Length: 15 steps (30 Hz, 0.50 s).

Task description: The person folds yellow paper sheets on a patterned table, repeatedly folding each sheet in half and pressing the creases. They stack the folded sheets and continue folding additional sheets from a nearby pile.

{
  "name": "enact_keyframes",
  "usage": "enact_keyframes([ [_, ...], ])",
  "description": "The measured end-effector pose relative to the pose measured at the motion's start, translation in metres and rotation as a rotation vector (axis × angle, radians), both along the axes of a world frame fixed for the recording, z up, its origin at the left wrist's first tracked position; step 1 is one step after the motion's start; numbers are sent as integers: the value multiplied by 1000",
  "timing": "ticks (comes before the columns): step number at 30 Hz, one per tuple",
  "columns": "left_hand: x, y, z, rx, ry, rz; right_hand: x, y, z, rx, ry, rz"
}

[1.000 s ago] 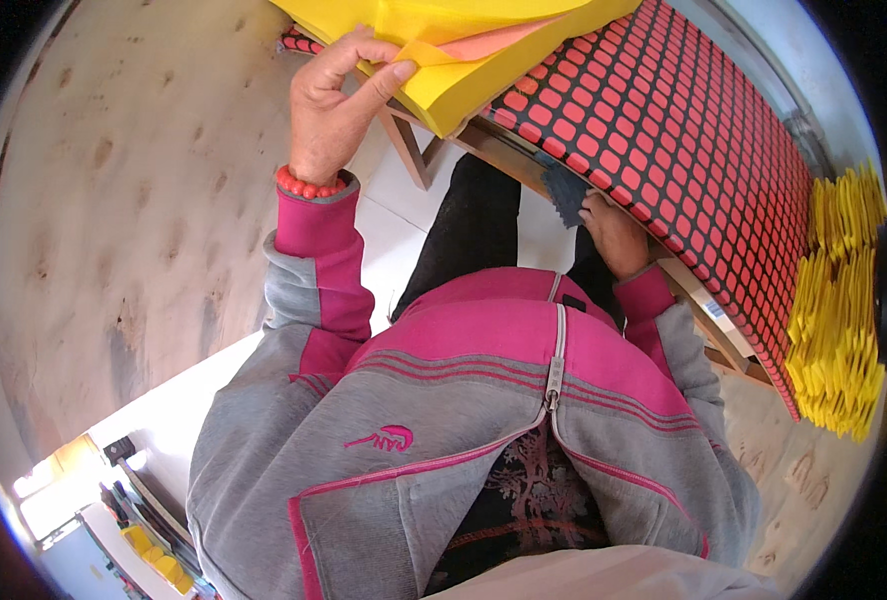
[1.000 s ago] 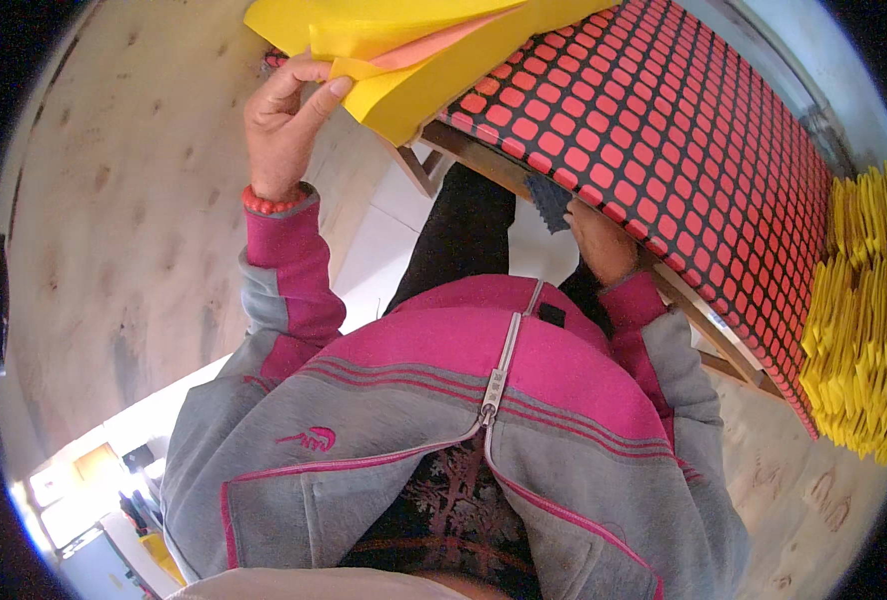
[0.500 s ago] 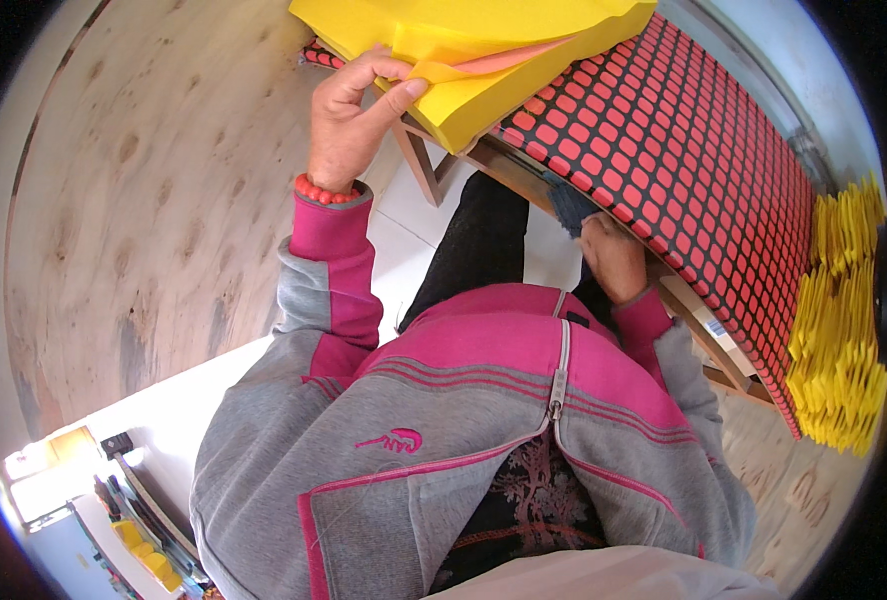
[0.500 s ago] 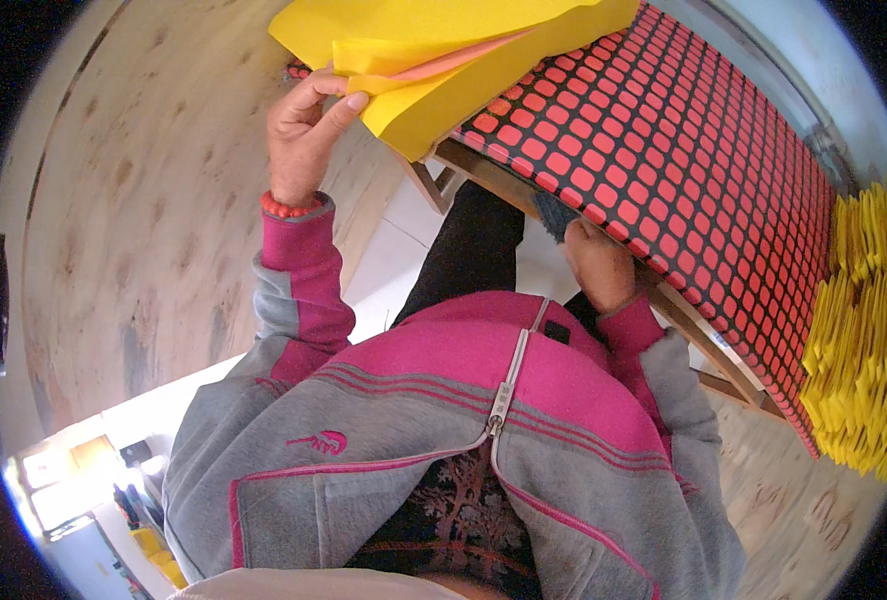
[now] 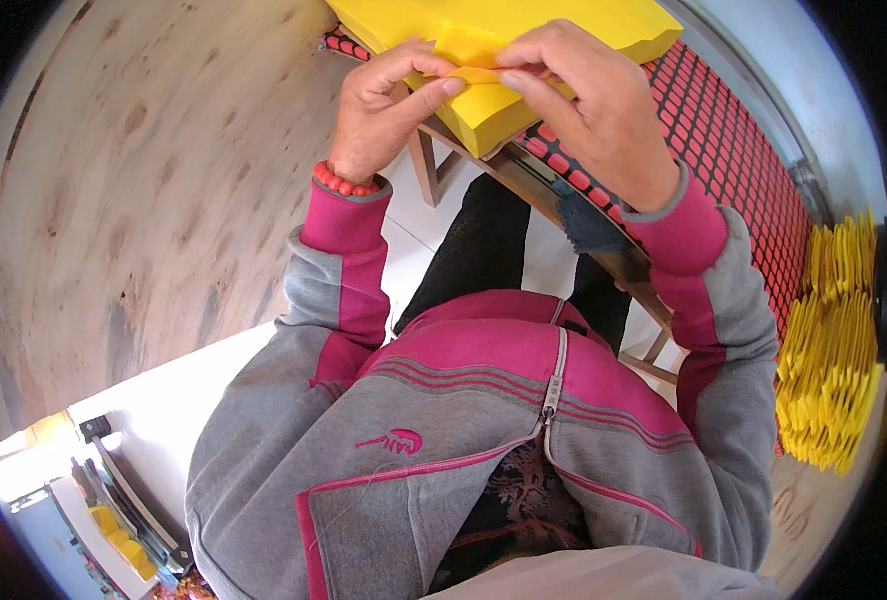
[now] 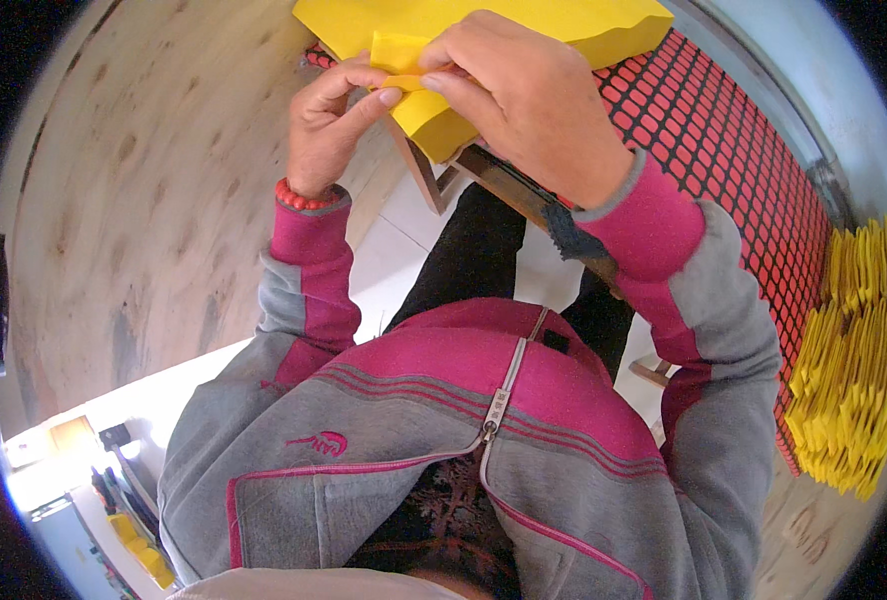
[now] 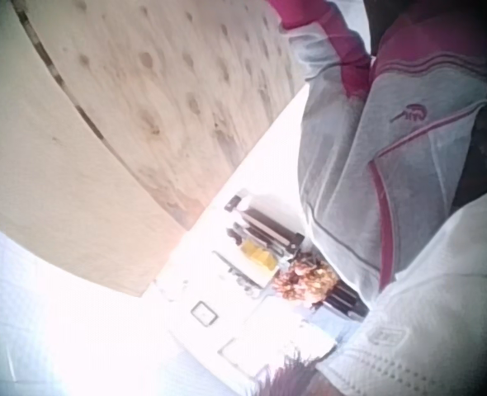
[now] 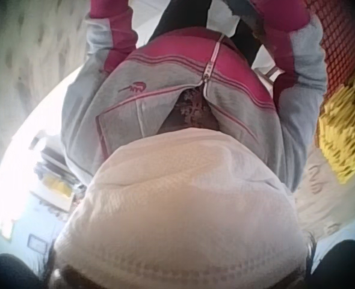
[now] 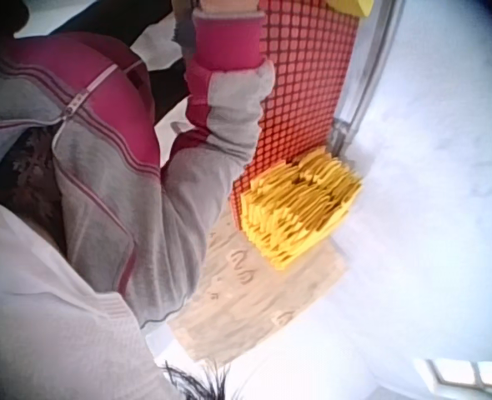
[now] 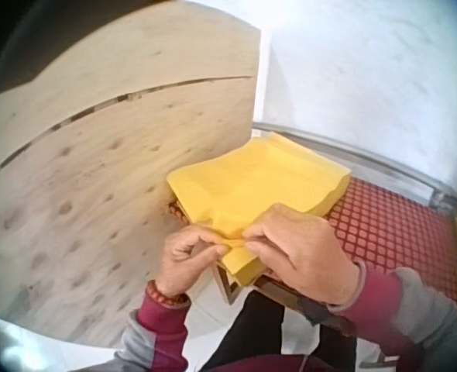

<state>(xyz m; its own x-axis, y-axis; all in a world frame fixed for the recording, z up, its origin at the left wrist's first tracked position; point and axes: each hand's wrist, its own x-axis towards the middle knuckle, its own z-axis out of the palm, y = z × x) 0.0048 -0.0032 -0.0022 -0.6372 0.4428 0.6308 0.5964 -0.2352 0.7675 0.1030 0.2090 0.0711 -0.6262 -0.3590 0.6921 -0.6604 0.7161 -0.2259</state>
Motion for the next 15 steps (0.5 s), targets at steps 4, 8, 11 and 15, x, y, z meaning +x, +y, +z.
enact_keyframes([
  [4, -1, -1, 1, -15, 34, -8, -19, -10, -17, 2, 106, -13],
  [8, -2, -1, -4, 13, -64, -33, -22, -11, -26, -97, 103, -3],
  [11, -6, -1, -7, -30, 24, 33, -20, -6, -26, -107, -60, 19],
  [15, -9, -5, -8, -90, 158, 23, -21, -6, -26, -112, -81, 20],
])
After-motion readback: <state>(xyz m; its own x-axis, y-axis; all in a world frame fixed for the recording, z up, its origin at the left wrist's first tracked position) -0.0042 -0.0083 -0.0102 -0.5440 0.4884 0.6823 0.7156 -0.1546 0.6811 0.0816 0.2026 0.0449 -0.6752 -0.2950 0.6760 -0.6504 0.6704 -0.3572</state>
